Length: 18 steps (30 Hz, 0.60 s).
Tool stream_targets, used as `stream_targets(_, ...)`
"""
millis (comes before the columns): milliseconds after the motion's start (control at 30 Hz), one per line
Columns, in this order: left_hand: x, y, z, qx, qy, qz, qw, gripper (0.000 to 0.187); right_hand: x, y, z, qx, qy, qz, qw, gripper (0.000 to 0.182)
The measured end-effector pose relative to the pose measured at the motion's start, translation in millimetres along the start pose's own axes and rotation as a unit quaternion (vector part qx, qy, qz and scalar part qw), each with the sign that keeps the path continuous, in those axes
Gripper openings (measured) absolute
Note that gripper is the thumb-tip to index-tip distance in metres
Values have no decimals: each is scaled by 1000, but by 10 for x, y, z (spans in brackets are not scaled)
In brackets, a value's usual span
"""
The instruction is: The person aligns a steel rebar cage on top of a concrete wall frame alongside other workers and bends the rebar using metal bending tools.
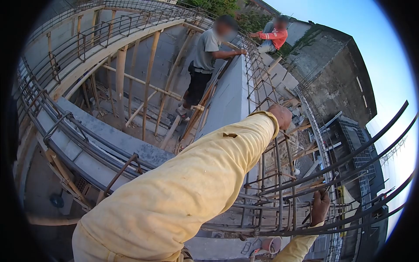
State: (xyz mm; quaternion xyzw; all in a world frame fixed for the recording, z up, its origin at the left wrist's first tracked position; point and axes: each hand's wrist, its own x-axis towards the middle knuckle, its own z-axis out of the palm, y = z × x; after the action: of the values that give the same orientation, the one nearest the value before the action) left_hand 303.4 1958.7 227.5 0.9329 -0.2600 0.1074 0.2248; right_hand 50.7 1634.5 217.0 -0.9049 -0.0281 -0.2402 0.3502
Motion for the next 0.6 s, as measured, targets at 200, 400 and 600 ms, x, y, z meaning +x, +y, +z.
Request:
stream_targets(200,13,-78,63,-12,9,-13,1000,24,-7,-35,16,12,0,11,1000,12)
stream_targets(400,58,0,40,12,23,0,1000,22,-18,-41,3,-11,10,-2,1000,13)
stream_targets(600,481,-280,297,-33,-39,30,998,20,-19,-68,26,-1,6,4,1000,12)
